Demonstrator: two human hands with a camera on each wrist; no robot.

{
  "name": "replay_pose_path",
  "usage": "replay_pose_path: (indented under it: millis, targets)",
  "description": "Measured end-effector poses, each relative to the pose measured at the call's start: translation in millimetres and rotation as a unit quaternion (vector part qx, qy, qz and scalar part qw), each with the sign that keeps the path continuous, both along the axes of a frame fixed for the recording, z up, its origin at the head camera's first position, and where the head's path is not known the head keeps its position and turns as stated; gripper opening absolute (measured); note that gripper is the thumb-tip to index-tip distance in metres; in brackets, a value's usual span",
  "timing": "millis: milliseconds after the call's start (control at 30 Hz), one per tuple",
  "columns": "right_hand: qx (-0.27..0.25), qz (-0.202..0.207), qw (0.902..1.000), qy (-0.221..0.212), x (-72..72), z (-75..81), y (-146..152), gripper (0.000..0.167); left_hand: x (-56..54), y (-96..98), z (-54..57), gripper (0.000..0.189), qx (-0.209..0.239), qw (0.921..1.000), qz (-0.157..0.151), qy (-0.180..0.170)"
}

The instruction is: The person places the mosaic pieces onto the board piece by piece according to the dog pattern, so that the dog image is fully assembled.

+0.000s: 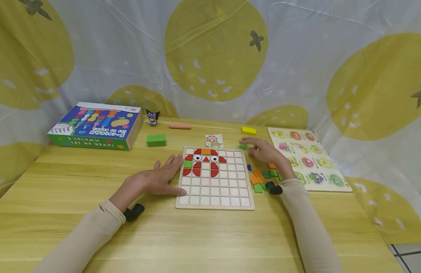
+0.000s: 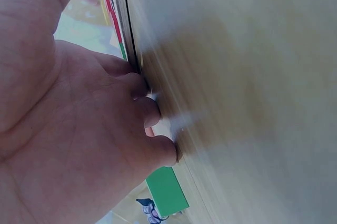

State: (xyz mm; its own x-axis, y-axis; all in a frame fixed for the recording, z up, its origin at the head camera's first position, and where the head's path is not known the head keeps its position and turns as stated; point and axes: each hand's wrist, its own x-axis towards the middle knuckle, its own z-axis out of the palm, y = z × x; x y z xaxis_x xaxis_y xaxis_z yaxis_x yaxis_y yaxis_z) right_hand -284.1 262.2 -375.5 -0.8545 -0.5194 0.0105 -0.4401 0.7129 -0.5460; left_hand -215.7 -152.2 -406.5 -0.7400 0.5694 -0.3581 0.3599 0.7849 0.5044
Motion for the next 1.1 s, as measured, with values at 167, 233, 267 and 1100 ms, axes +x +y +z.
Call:
replay_pose_path:
  millis: [167,233,267,1100]
  targets:
    - [-0.017,-0.040,0.9991,0.003,4.0,-0.6,5,0.031,-1.4,0.3,-1.4,0.136,-0.001,1.0000,-0.001,0.000]
    - [-0.027,-0.068,0.9973,-0.002,5.3,-1.2,10,0.029,-0.8,0.9,-0.4,0.136,-0.001,1.0000,-0.001,-0.001]
    - [-0.031,-0.078,0.9965,-0.006,5.1,-2.2,12,0.029,-0.4,1.1,0.1,0.137,0.000,1.0000,0.000,-0.001]
    - [-0.070,-0.087,0.9935,-0.021,15.1,17.0,-12,0.007,1.2,0.4,1.6,0.135,0.002,1.0000,-0.003,0.004]
